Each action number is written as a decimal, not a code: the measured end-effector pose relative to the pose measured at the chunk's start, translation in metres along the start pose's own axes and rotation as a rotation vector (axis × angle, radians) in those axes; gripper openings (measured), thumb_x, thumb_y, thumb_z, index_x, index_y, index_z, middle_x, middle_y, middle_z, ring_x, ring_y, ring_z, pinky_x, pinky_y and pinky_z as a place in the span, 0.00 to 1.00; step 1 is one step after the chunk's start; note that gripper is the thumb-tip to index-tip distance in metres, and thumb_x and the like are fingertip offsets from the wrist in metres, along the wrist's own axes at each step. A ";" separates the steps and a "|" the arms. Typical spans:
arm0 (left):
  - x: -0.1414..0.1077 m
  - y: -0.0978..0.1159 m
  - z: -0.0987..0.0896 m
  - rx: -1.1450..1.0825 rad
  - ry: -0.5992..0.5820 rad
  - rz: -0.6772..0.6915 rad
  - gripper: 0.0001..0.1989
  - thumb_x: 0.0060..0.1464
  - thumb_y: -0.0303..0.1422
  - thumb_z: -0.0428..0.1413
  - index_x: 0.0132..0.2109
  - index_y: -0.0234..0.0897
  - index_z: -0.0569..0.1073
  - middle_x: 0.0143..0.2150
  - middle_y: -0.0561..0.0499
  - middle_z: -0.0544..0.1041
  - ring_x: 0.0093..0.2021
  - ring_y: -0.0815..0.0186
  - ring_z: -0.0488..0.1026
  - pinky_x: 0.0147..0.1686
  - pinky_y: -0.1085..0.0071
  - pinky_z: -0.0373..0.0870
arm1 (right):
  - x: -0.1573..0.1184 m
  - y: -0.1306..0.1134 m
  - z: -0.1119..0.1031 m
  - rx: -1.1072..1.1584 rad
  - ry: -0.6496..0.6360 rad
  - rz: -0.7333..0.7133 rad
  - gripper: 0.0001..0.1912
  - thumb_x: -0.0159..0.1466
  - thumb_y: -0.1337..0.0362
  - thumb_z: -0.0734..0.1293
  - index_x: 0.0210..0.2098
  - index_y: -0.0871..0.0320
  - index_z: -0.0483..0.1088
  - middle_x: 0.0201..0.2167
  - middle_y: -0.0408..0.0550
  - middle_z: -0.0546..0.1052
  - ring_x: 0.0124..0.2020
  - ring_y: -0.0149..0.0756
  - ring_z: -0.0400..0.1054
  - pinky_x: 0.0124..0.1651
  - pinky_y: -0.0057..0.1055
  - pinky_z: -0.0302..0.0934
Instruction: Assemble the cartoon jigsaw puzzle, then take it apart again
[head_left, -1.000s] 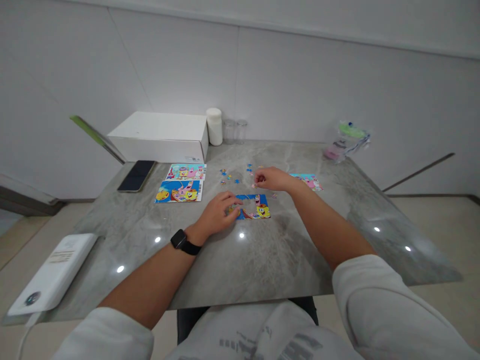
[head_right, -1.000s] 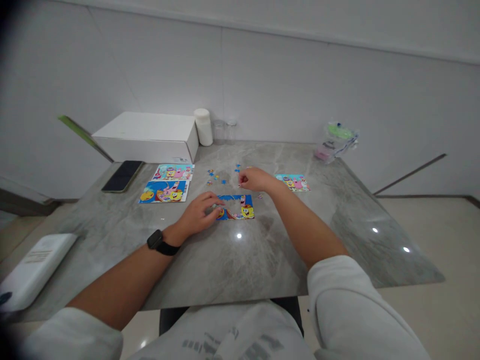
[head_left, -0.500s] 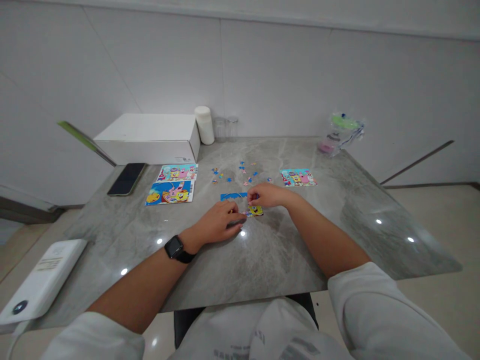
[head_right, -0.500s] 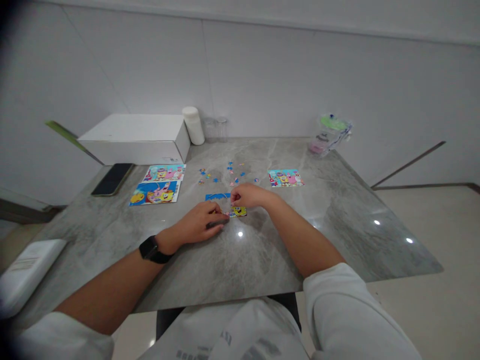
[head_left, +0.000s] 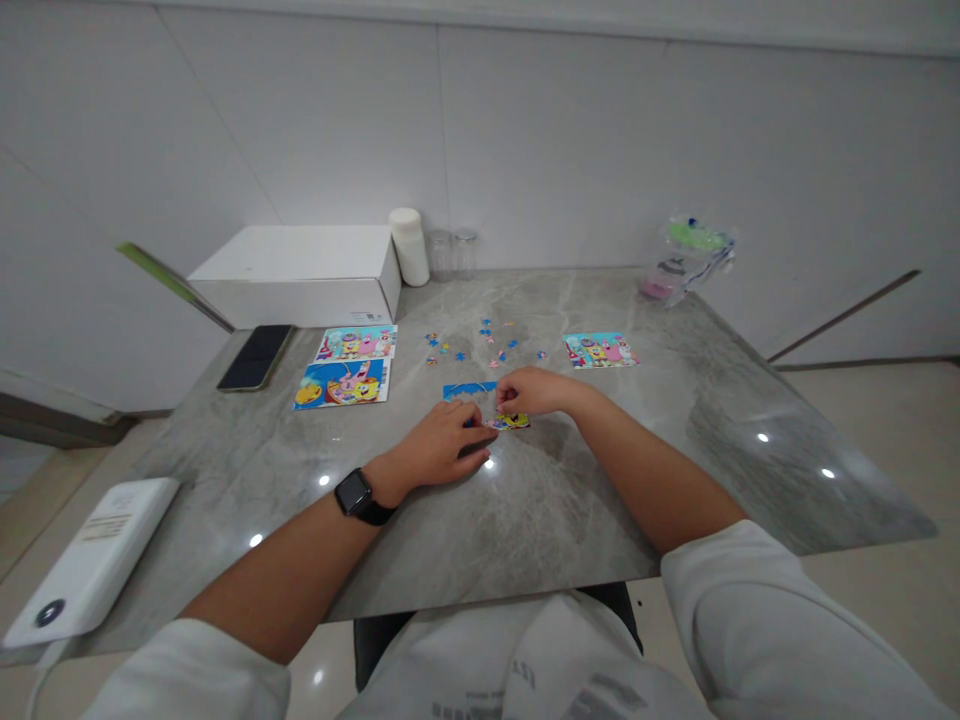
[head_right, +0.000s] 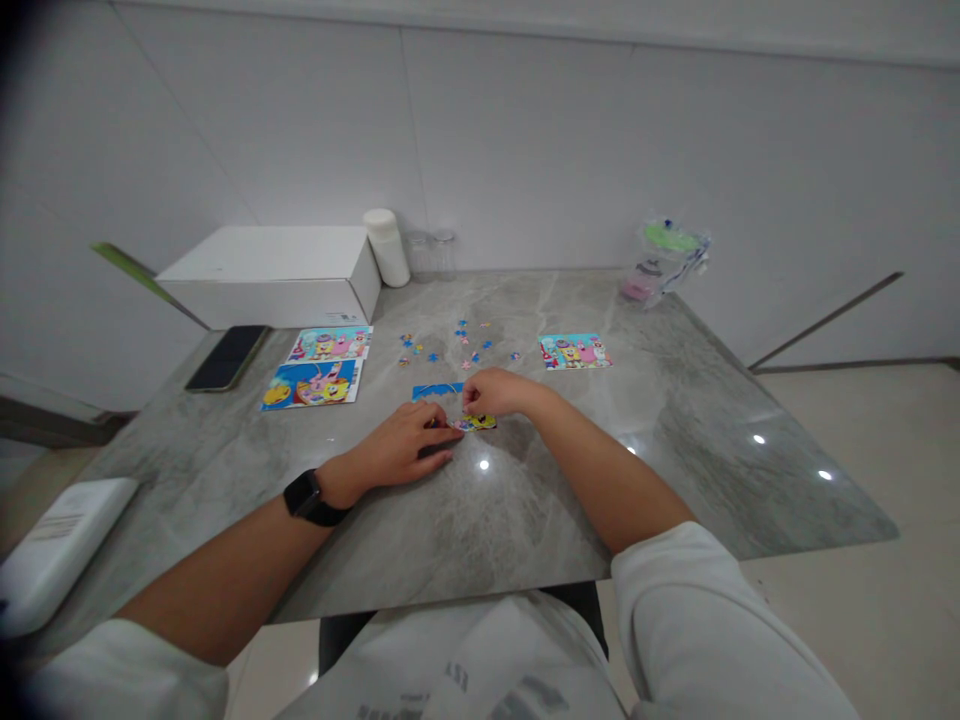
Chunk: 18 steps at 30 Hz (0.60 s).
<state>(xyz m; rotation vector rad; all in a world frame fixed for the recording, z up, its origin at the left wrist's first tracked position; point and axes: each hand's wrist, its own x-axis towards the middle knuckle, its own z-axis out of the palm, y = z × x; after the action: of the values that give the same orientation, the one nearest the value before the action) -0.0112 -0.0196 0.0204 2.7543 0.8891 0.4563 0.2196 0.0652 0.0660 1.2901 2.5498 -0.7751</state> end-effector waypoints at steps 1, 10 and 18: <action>0.000 0.000 0.000 -0.002 -0.004 -0.002 0.19 0.68 0.42 0.56 0.59 0.42 0.80 0.50 0.42 0.75 0.50 0.56 0.71 0.51 0.57 0.69 | 0.000 0.000 0.000 -0.001 -0.001 0.002 0.09 0.66 0.65 0.70 0.43 0.58 0.83 0.40 0.47 0.85 0.40 0.33 0.76 0.38 0.23 0.59; 0.000 0.000 0.002 0.002 -0.013 -0.009 0.19 0.68 0.42 0.55 0.60 0.42 0.79 0.50 0.42 0.75 0.50 0.55 0.71 0.51 0.56 0.68 | 0.004 -0.003 0.005 -0.046 0.031 0.030 0.09 0.65 0.65 0.71 0.42 0.57 0.83 0.40 0.47 0.86 0.40 0.35 0.78 0.38 0.24 0.60; 0.000 0.000 0.000 -0.001 -0.027 -0.009 0.19 0.68 0.42 0.55 0.60 0.42 0.79 0.50 0.42 0.75 0.50 0.55 0.71 0.51 0.57 0.68 | 0.005 -0.009 0.009 -0.082 0.070 0.112 0.08 0.63 0.63 0.74 0.42 0.55 0.83 0.40 0.47 0.86 0.40 0.36 0.78 0.38 0.26 0.60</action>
<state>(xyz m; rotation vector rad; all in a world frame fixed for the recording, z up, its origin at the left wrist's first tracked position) -0.0106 -0.0197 0.0203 2.7480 0.8945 0.4164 0.2085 0.0600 0.0598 1.4428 2.5085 -0.6080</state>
